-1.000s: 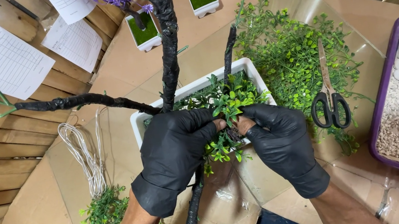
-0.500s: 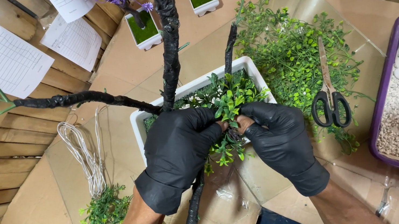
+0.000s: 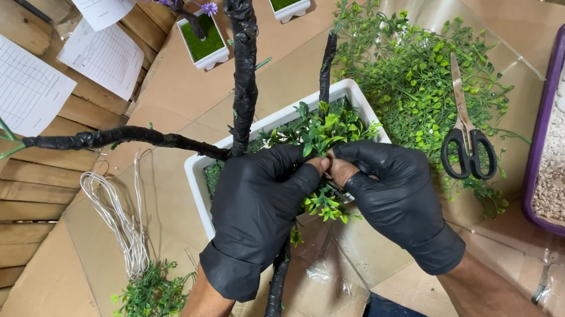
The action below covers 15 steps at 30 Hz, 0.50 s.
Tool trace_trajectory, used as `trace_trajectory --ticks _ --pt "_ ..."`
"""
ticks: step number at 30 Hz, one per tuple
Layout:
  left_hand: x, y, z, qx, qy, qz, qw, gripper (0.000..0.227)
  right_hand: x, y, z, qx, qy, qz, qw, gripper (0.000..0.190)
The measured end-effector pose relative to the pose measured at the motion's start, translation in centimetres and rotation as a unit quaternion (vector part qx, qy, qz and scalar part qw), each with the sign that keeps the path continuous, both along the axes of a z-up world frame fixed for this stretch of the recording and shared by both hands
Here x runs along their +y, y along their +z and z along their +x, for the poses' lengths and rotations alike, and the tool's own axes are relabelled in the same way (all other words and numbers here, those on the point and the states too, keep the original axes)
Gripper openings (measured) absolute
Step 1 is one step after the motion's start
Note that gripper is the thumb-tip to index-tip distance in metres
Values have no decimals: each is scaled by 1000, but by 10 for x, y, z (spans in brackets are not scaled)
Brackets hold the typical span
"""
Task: The person arranges small artificial green plants into a white rectangular planter containing a black tree structure. They use their gloved hands to insert the plants into the moss and pebbles, adjusting their positions to create a dense arrangement around the tree branches.
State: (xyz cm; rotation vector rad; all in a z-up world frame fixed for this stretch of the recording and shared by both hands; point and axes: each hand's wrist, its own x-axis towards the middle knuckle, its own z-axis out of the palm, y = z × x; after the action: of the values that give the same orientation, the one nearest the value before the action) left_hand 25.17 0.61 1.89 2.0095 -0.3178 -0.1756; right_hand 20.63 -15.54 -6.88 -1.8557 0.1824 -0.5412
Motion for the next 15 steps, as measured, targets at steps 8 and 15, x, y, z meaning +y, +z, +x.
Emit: trace_trajectory --ticks 8,15 --pt "2 -13 2 -18 -14 -33 999 24 2 1 0 -3 7 66 998 22" --pt "1 -19 1 -50 4 28 998 20 2 5 -1 -13 -11 36 999 24"
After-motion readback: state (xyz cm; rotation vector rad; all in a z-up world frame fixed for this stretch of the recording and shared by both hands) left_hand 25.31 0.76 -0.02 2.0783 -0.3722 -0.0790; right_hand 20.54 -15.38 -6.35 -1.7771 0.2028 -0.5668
